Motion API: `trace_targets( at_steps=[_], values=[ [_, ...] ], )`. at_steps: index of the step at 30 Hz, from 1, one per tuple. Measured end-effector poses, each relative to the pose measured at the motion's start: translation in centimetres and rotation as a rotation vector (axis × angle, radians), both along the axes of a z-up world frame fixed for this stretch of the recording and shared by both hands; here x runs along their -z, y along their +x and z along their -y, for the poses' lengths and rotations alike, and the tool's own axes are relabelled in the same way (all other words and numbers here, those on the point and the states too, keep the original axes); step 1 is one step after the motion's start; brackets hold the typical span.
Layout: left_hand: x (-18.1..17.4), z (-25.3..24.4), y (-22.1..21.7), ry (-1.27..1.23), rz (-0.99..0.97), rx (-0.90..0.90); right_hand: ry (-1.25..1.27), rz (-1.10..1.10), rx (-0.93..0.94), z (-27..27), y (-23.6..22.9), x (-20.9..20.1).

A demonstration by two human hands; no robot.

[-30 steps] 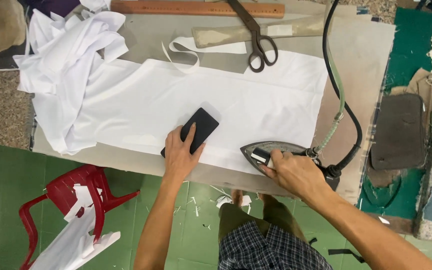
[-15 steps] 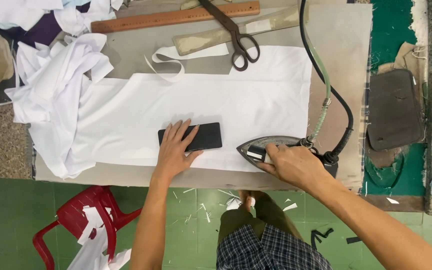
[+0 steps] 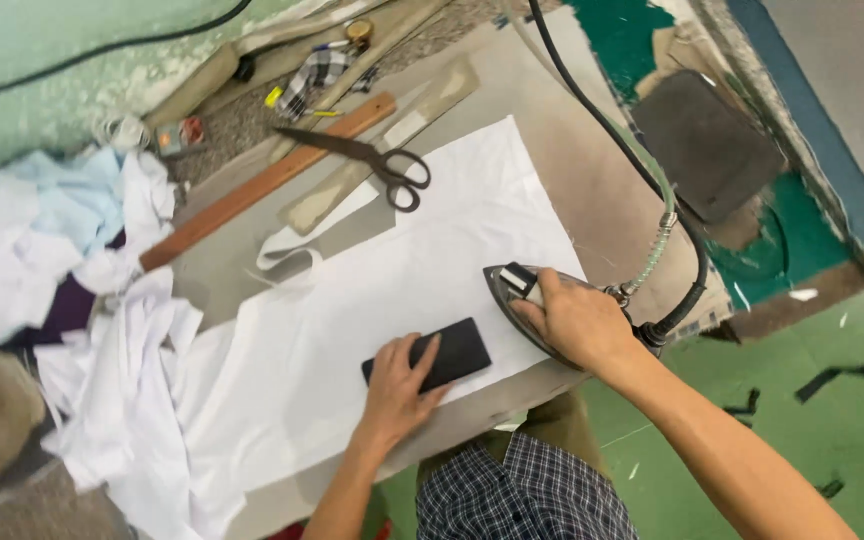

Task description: The person irons a white fabric piece on a worktable, then uses scissors to trim a small section of the fabric edge. The person continues ironing the fabric, using a black rectangular object to hold the fabric in place while smoothing it with the iron.

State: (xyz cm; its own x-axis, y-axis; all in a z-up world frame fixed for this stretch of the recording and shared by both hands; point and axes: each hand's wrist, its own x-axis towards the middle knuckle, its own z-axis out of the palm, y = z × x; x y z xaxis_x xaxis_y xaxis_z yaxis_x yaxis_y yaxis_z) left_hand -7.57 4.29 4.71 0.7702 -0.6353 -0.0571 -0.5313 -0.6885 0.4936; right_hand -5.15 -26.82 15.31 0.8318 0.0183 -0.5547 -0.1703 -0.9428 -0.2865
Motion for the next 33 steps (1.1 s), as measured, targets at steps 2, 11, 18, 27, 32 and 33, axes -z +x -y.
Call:
trace_targets(
  at_steps=[2, 11, 18, 27, 32, 33],
  values=[
    [0.2, 0.5, 1.4, -0.062, 0.015, 0.161, -0.011, 0.014, 0.182, -1.0, -0.8, 0.7],
    [2.9, 1.8, 3.5, -0.06, 0.17, 0.401, -0.077, 0.1, 0.628, -4.1, -2.9, 1.7],
    [1.9, 2.1, 3.9, -0.035, 0.206, 0.401, -0.233, 0.16, 0.699, -5.0, -1.7, 2.1],
    [2.6, 2.0, 3.7, -0.065, 0.212, 0.386, -0.192, 0.191, 0.765, -5.1, -1.9, 3.0],
    [2.5, 1.9, 3.6, -0.067, 0.174, 0.383, -0.212, 0.2, 0.759, -5.4, -1.9, 2.4],
    [2.7, 1.9, 3.6, -0.071, 0.174, 0.384, -0.204, 0.207, 0.77, -5.5, -1.8, 2.1]
  ],
)
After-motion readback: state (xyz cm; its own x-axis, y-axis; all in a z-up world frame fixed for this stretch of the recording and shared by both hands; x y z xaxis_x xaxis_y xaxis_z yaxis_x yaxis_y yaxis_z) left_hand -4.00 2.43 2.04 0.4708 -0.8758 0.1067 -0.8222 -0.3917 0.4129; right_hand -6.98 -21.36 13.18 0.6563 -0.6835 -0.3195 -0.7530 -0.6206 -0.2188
